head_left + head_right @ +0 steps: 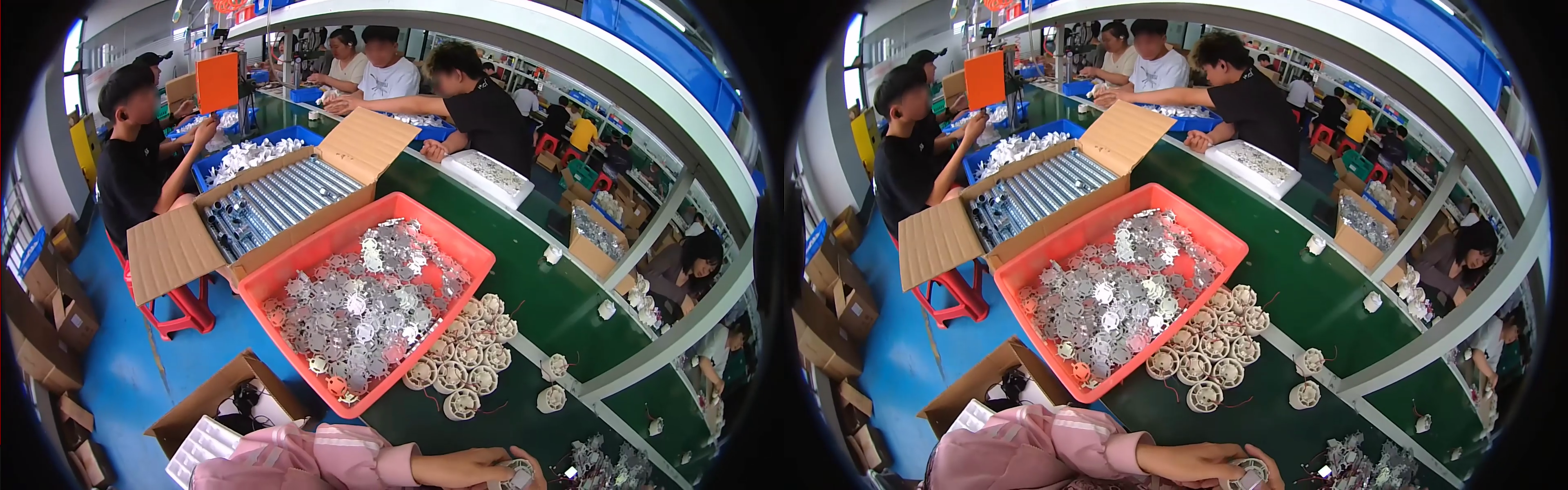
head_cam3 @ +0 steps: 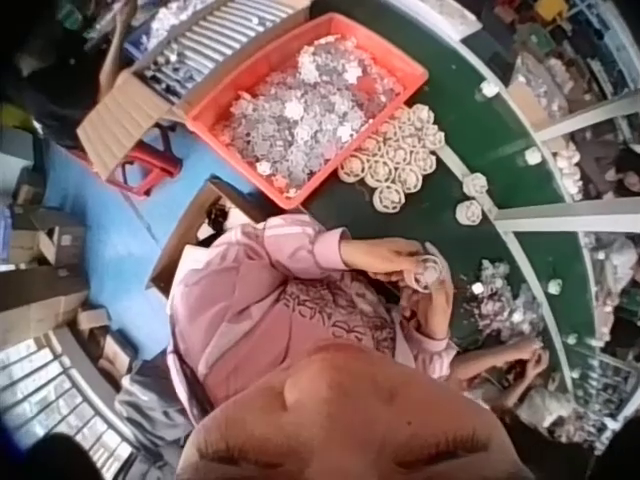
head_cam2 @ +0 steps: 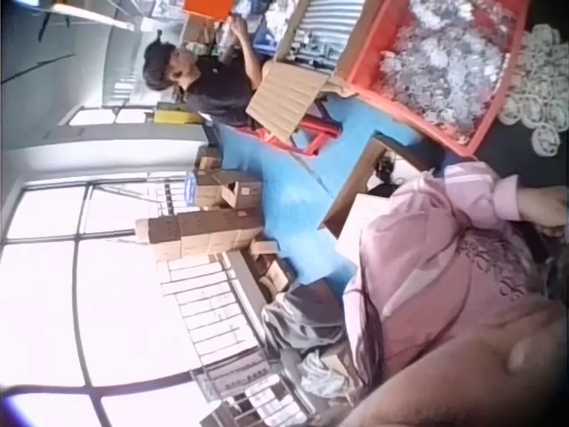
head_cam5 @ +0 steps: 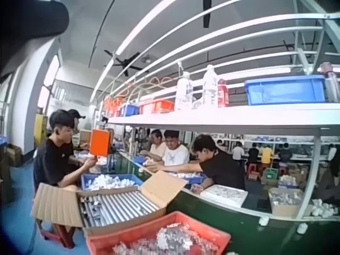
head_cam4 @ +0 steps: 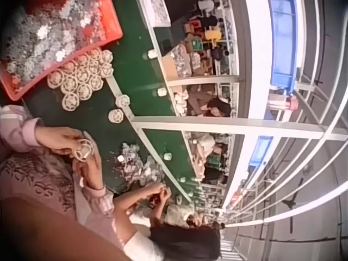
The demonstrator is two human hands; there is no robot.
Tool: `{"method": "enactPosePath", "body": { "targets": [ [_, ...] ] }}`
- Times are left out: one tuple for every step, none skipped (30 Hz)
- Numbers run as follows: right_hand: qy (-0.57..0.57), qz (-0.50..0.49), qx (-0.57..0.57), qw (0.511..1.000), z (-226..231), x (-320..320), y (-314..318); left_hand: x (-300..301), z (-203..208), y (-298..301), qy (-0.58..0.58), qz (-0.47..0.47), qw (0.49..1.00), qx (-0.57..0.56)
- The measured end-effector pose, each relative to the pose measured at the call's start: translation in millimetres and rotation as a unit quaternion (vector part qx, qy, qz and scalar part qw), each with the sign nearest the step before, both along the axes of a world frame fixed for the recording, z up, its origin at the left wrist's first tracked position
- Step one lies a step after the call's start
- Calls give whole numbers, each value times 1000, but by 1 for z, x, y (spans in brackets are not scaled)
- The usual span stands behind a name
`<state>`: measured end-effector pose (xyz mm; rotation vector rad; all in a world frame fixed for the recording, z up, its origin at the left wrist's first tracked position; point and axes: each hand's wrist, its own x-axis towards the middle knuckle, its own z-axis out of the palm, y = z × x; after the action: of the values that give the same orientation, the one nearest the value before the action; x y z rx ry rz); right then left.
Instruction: Assembling electronic components by fitting parts together on an assembly line.
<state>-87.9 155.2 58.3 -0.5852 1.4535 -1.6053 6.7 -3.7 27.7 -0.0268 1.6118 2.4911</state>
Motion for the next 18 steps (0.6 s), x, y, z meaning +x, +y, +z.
{"method": "enactPosePath", "body": {
  "targets": [
    [-14,25,-4,1000,1,0,3,2,2,3,-2,19,1000,11],
    [-29,51,-8,998,1,0,5,3,3,5,-5,38,999,22],
    [-32,50,-7,998,1,1,6,3,-1,6,-8,38,999,23],
    [-29,55,-13,998,0,1,6,3,-10,7,-9,26,1000,6],
    [-26,59,-18,998,-1,3,6,3,-18,8,-10,15,1000,-11],
    [-21,64,-22,997,-2,3,6,3,-19,8,-10,4,1000,-27],
    [-23,65,-20,997,0,4,6,4,-18,11,-12,4,1000,-25],
    [-34,60,-23,997,1,5,7,5,-16,16,24,42,999,-11],
    [-45,55,-25,997,3,7,7,6,-14,21,58,79,995,4],
    [-57,48,-27,997,5,8,7,7,-11,26,92,115,989,18],
    [-59,41,-24,997,7,7,7,7,-6,26,89,109,990,22],
    [-71,48,-33,996,8,6,9,6,1,23,70,91,993,5],
    [-84,46,-40,995,9,5,10,4,8,18,51,66,996,-9],
    [-98,37,-42,994,10,6,15,2,12,16,32,34,999,-17],
    [-128,45,-52,989,8,4,13,2,10,12,47,39,998,-30],
    [-159,53,-55,984,8,-1,11,6,12,11,62,48,996,-34],
    [-165,96,-25,981,12,-6,8,11,17,10,52,70,996,-21],
    [-177,135,6,975,15,-9,2,16,25,6,39,90,995,-6]
  ]
}}
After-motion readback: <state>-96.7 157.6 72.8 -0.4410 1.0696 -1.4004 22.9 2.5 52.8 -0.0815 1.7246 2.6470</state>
